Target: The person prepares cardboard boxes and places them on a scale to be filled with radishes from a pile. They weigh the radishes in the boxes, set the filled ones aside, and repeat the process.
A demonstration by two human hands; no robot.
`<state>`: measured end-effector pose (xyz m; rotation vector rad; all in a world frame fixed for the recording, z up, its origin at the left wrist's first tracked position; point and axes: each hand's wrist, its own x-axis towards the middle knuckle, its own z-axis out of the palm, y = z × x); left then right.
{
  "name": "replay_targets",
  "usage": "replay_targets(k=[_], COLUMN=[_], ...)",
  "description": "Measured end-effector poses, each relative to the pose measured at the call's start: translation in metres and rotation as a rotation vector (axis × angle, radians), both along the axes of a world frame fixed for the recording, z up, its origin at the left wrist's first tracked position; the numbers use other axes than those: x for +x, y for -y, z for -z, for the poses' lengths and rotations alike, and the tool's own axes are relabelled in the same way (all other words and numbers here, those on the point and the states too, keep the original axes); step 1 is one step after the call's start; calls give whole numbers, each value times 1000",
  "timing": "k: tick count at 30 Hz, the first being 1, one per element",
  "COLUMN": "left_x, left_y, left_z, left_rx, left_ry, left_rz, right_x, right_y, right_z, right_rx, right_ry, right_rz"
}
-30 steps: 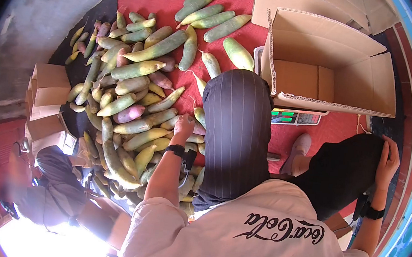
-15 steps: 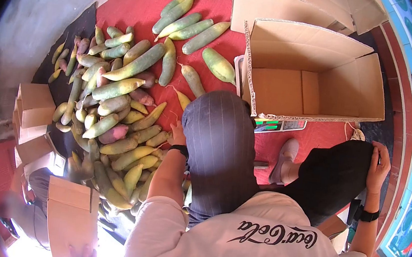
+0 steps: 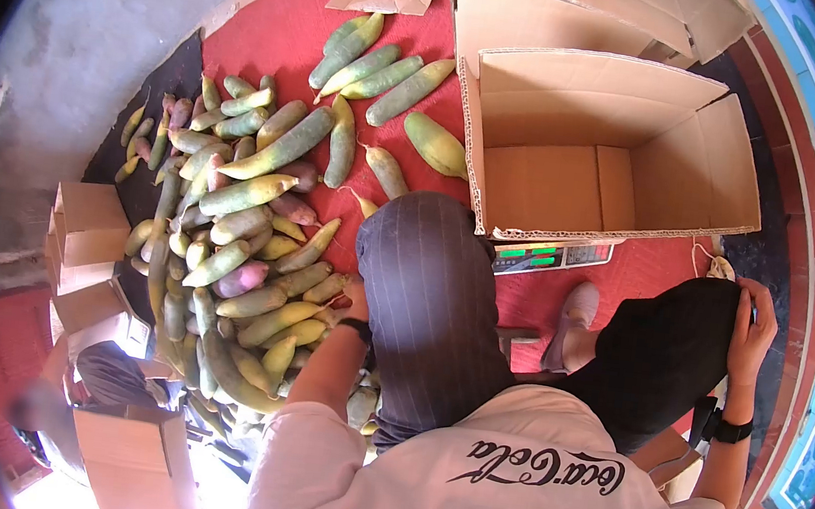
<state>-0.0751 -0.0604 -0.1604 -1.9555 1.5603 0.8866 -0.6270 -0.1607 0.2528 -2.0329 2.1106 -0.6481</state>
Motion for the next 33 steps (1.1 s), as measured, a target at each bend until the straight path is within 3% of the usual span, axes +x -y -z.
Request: replay_targets(k=[8,11,12,14,15,18,20,21,22,23,24,25,27,29,31,33], left_x=[24,60,42,18,8,-21,-53,-73,-83,-94,-113,-125,-156,-174,-185,-188], left_y=[-29,-24,-7,9,15,27,31,28,30,33,32,38,43,47,53,60], left_z=[-96,-127,-194,-272,-304,-372,-405,-415,-440,-434,-442,-445,-440,-424,-432,-427], left_rx=[27,-456,-553,-759,-842,-902,-889,-932,-724,-694,-565,-392,-295,-352,-252,-320], left_ry=[-199,-149,-195,-492,-687,-827,-977,-818,-988,-1125,-1192,-1286,-1347,-1288,-1281,-1278], left_rz=[-94,-756,-783,-1040,-1065,-1050,-901,-929,-739,-604,-636,-513,-340,-101,1,34], right_x=[0,3,5,4,4,14,33,45,57,68,79,90,108,119,121,119], right_y=[-3,-3,-4,-4,-4,-6,-12,-17,-23,-28,-32,-35,-41,-45,-47,-48], right_z=[4,5,5,9,8,1,-13,-20,-28,-37,-45,-53,-60,-59,-49,-47], right_rx=[-79,-121,-141,-194,-206,-202,-197,-177,-125,-81,-67,-55,84,219,409,421], right_ry=[66,79,84,64,67,78,162,245,305,371,385,396,462,494,494,504], right_rz=[-44,-66,-80,-101,-96,-159,-190,-223,-264,-341,-429,-518,-654,-761,-792,-757])
